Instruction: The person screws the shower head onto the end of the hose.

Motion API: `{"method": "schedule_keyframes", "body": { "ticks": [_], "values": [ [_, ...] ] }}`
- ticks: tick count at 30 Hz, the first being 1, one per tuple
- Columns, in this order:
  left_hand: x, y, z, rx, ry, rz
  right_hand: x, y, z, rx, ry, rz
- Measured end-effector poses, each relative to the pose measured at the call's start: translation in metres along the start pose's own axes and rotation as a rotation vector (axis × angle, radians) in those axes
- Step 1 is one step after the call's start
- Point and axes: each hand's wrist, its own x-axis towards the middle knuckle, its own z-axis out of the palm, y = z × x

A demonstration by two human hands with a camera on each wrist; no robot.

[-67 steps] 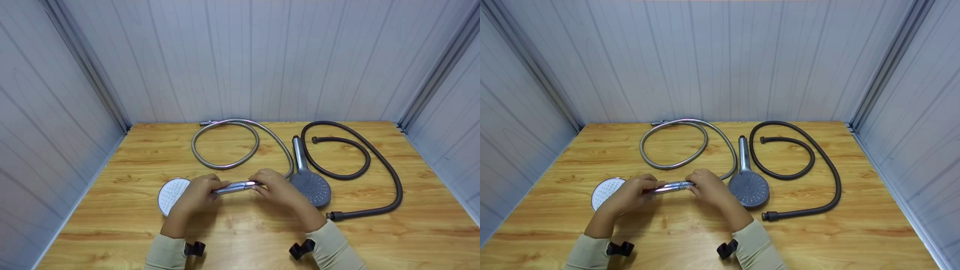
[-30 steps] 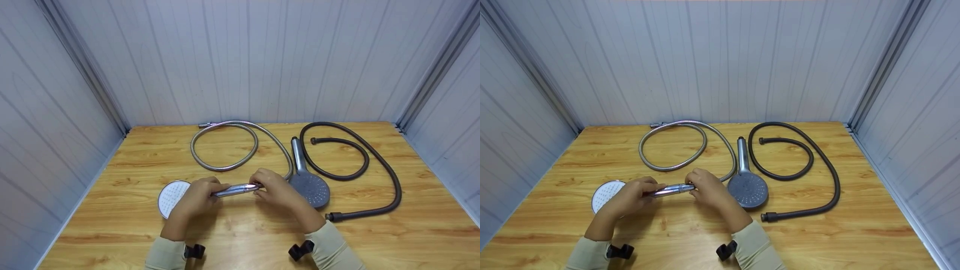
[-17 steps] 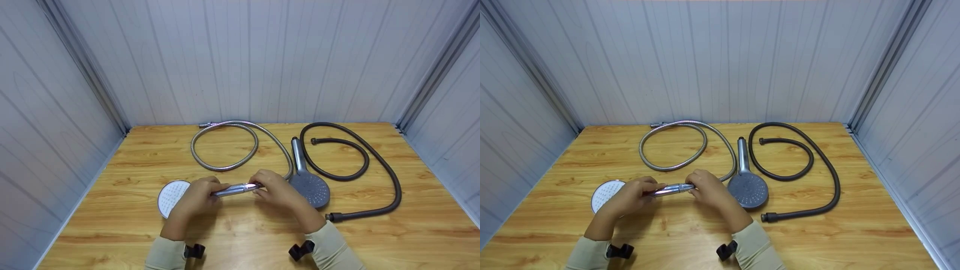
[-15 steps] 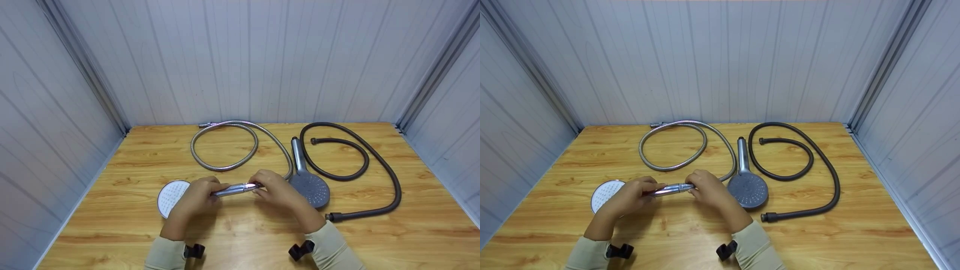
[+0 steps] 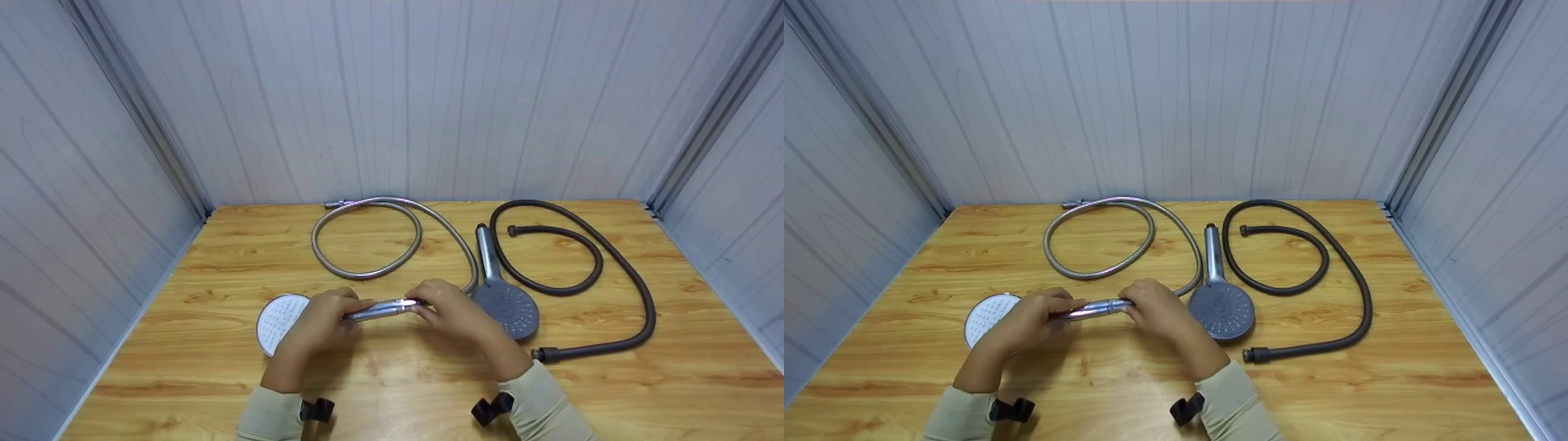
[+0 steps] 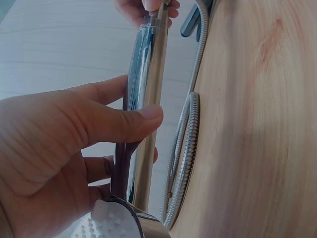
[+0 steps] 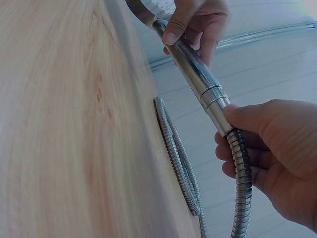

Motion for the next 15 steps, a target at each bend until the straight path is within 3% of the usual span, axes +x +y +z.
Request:
{"method": "schedule_keyframes", "body": {
  "ticks": [15],
  "values": [
    [0.0003, -0.0008, 0.0008, 0.001, 0.020, 0.043, 0.0004, -0.0027, 0.0000, 0.039, 0.026, 0.040]
  ]
}}
